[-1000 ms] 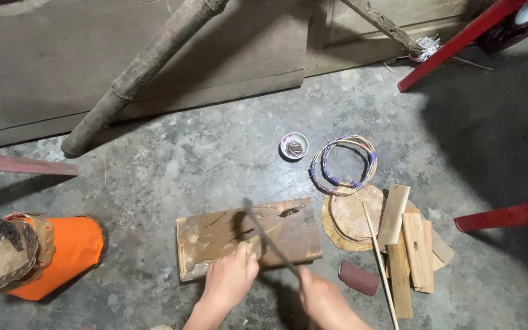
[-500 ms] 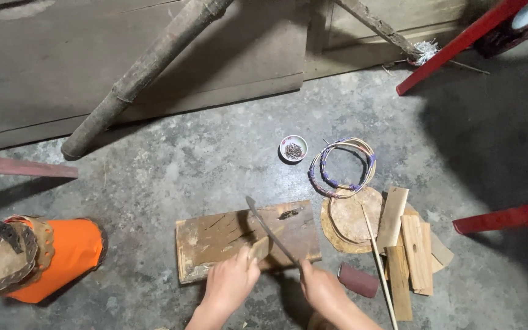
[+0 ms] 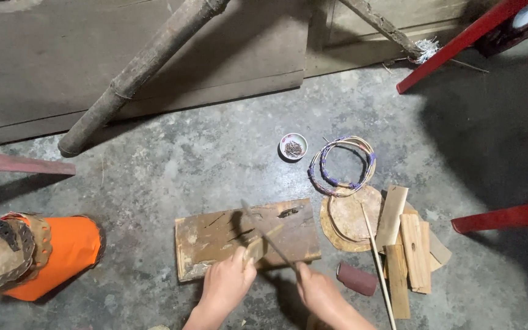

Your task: Shaping small wooden pieces using a curved blade and finishing them with sandpaper.

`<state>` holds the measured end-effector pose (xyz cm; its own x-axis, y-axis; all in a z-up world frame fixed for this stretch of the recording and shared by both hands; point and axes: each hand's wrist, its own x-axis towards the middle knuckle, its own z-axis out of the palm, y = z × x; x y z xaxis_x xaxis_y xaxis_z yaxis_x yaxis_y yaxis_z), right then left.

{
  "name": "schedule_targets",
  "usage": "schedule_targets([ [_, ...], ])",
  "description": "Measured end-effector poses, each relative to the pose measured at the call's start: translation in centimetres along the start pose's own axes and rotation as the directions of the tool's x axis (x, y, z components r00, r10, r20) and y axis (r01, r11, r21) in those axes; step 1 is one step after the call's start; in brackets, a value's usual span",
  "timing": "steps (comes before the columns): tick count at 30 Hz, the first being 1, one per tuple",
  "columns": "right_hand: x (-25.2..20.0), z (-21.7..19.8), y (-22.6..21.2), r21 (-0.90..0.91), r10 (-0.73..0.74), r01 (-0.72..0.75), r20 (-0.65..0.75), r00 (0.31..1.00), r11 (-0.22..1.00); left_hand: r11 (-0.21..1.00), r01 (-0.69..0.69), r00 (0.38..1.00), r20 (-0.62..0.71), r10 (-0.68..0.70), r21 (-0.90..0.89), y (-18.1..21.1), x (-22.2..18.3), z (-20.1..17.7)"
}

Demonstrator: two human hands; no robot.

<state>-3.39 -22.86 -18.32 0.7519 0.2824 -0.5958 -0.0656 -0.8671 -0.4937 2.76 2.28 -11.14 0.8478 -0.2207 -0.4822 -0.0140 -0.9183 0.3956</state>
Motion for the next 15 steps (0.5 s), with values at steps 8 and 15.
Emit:
schedule_targets([
  [8, 0.8, 0.8, 1.2, -0.074, 0.084, -0.085, -0.017, 0.996, 0.994, 0.999, 0.026, 0.999, 0.019, -0.026, -0.02, -0.2, 0.0, -0.1],
  [15, -0.4, -3.7, -0.6, -0.096, 0.266, -0.257, 0.107, 0.958, 0.962, 0.998, 0.031, 0.996, 0.082, -0.027, -0.048, 1.0, 0.0, -1.0],
])
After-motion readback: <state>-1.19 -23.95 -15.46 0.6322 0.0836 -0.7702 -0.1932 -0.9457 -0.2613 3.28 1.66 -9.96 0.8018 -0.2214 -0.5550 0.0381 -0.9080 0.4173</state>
